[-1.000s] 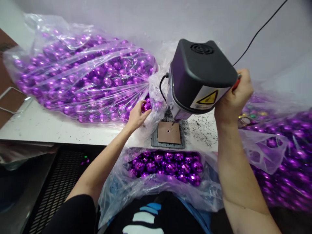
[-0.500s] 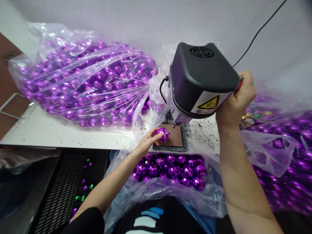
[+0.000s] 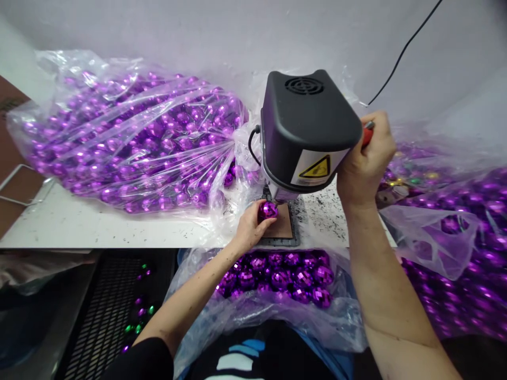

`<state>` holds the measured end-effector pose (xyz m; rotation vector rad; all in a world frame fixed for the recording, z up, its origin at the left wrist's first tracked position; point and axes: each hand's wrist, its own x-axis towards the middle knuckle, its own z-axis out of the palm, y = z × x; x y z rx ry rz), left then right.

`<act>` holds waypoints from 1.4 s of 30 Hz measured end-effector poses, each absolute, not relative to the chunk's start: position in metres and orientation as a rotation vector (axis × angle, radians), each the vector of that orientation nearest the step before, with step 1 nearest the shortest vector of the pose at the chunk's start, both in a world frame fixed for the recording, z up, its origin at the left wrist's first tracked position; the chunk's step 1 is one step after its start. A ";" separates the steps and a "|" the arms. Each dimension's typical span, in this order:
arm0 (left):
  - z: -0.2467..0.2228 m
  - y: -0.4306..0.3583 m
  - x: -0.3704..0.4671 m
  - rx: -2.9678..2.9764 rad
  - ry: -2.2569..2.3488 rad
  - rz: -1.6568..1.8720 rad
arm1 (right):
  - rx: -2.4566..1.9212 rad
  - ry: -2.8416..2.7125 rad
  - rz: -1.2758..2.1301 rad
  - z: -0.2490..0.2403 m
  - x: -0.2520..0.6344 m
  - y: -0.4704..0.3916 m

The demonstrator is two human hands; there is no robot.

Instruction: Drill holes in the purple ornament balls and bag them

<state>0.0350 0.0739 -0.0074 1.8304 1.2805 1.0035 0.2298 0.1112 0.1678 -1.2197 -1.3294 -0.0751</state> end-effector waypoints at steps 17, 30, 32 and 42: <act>-0.023 0.061 0.062 2.008 1.444 1.165 | -1.194 -1.309 -0.072 0.170 0.227 0.109; -0.021 0.059 0.060 2.091 1.436 1.165 | -1.089 -1.296 -0.398 0.140 0.228 0.080; -0.020 0.058 0.061 2.085 1.443 1.161 | -1.079 -1.289 -0.510 0.127 0.229 0.069; -0.019 0.057 0.061 2.074 1.435 1.166 | -1.089 -1.385 -0.416 0.085 0.230 0.042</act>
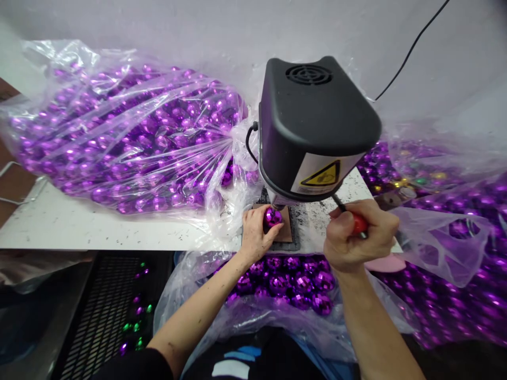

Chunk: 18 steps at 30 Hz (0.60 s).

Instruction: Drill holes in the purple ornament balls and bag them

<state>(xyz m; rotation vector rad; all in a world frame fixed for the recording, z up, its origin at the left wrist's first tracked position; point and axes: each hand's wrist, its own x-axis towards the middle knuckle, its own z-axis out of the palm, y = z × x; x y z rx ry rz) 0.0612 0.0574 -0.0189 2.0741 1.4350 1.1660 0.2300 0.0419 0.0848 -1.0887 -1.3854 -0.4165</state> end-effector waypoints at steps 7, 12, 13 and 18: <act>-0.020 0.057 0.061 2.078 1.461 1.144 | -0.983 -1.354 -0.393 0.078 0.226 0.046; -0.021 0.058 0.062 2.066 1.469 1.154 | -0.977 -1.320 -0.355 0.073 0.222 0.045; -0.021 0.058 0.062 2.066 1.467 1.159 | -0.973 -1.308 -0.355 0.071 0.221 0.045; -0.022 0.058 0.062 2.074 1.464 1.171 | -0.994 -1.299 -0.353 0.064 0.220 0.044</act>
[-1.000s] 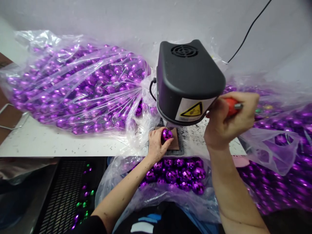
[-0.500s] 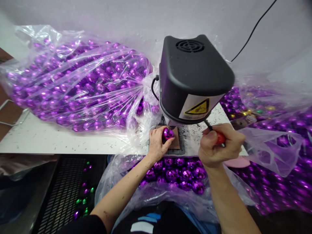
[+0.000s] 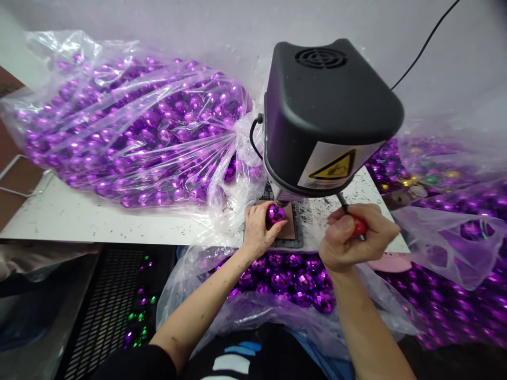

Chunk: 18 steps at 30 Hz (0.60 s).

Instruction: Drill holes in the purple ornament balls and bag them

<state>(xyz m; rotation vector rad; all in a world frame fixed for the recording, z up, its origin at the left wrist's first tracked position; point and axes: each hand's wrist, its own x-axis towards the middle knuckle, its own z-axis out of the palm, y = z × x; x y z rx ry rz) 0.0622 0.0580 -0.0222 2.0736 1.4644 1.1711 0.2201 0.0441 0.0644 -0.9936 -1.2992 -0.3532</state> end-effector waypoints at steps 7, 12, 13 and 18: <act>-0.024 0.058 0.062 2.074 1.476 1.166 | -0.991 -1.271 -0.350 0.059 0.218 0.045; -0.025 0.059 0.063 2.062 1.488 1.162 | -1.053 -1.249 -0.334 0.053 0.218 0.044; -0.026 0.059 0.063 2.059 1.487 1.167 | -1.054 -1.251 -0.328 0.049 0.218 0.044; -0.027 0.060 0.063 2.057 1.475 1.195 | -1.077 -1.319 -0.288 0.024 0.219 0.049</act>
